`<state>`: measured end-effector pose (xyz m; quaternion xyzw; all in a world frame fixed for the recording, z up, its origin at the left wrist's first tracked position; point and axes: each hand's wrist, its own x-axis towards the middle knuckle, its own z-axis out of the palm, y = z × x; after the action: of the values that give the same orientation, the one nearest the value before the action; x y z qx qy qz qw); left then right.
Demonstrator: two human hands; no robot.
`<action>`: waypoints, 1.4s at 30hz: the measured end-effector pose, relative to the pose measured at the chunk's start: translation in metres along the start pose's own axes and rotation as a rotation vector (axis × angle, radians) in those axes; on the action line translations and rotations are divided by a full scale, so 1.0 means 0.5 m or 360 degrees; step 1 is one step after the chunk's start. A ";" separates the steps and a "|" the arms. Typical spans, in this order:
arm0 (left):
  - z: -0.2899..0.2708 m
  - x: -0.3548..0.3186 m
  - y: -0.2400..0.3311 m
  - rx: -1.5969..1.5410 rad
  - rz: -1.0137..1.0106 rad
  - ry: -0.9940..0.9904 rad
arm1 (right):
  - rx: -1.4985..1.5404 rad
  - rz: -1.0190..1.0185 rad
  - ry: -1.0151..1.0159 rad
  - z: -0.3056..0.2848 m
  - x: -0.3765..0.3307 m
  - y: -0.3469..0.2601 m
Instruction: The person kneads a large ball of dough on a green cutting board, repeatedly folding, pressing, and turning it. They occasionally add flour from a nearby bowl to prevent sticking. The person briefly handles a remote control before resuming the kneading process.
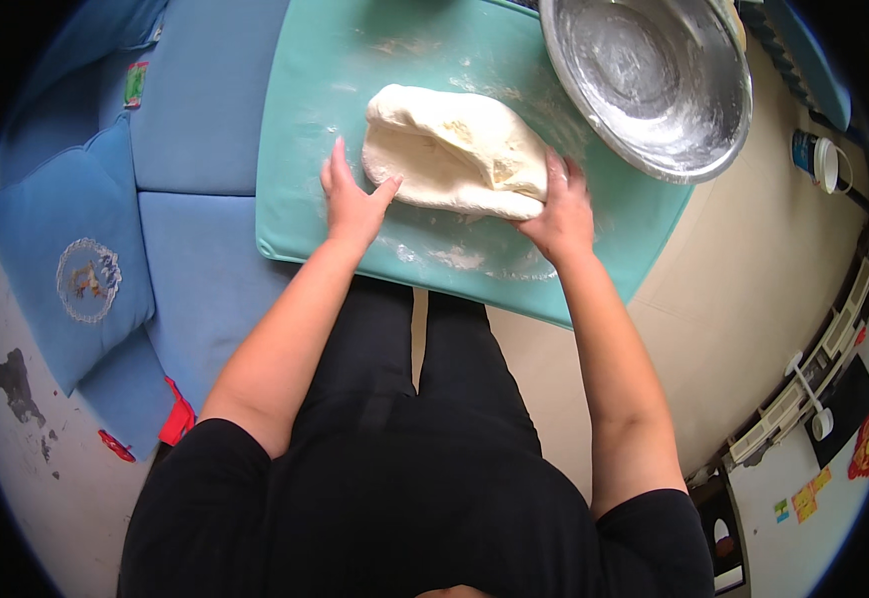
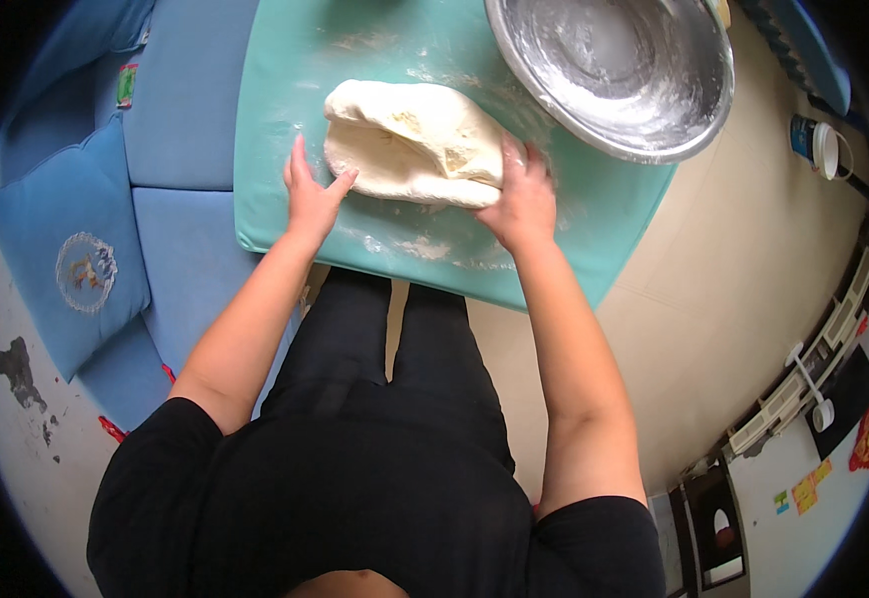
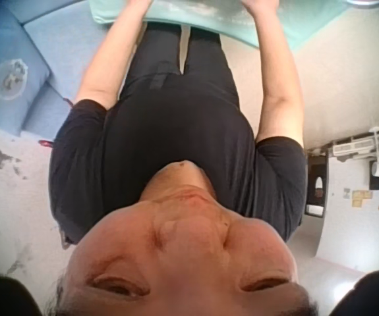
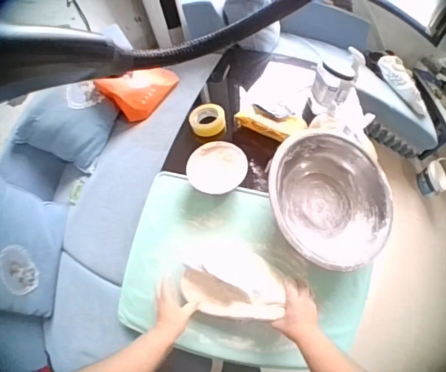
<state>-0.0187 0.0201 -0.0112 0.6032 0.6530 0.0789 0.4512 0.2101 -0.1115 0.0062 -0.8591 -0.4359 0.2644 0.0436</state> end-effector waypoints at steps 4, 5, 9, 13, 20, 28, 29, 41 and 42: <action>0.040 0.013 0.031 -0.0999 -0.0739 -0.0243 | 0.0570 0.0355 0.0031 0.027 -0.018 -0.004; 0.038 0.021 0.039 -0.0906 -0.0556 -0.0218 | 0.0762 0.0428 0.0051 0.035 -0.025 -0.004; -0.001 0.018 0.142 -0.0591 0.0209 -0.0261 | 0.1288 0.0597 -0.0168 -0.020 -0.124 -0.112; 0.018 0.012 0.167 0.0167 0.1176 -0.0735 | 0.1247 0.0500 -0.0223 0.008 -0.154 -0.154; 0.064 0.055 0.119 0.0779 0.0795 -0.0807 | 0.0166 0.0022 -0.0372 -0.003 -0.121 -0.094; 0.082 0.114 0.167 0.1172 0.0639 -0.0753 | 0.0551 0.0152 0.0205 -0.036 0.179 -0.160; 0.076 0.114 0.158 0.1173 0.0693 -0.0759 | 0.0604 0.0209 0.0173 -0.032 0.213 -0.179; -0.032 0.159 0.185 0.0163 0.0540 -0.1085 | 0.0264 -0.0906 0.0132 0.015 -0.070 -0.240; -0.031 0.151 0.188 0.0495 0.0616 -0.1323 | 0.0325 -0.0939 0.0031 -0.005 -0.084 -0.252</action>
<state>0.0483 0.1161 0.0215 0.7544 0.2974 -0.1849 0.5552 0.0997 -0.0658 0.0644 -0.6893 -0.6371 0.2746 0.2088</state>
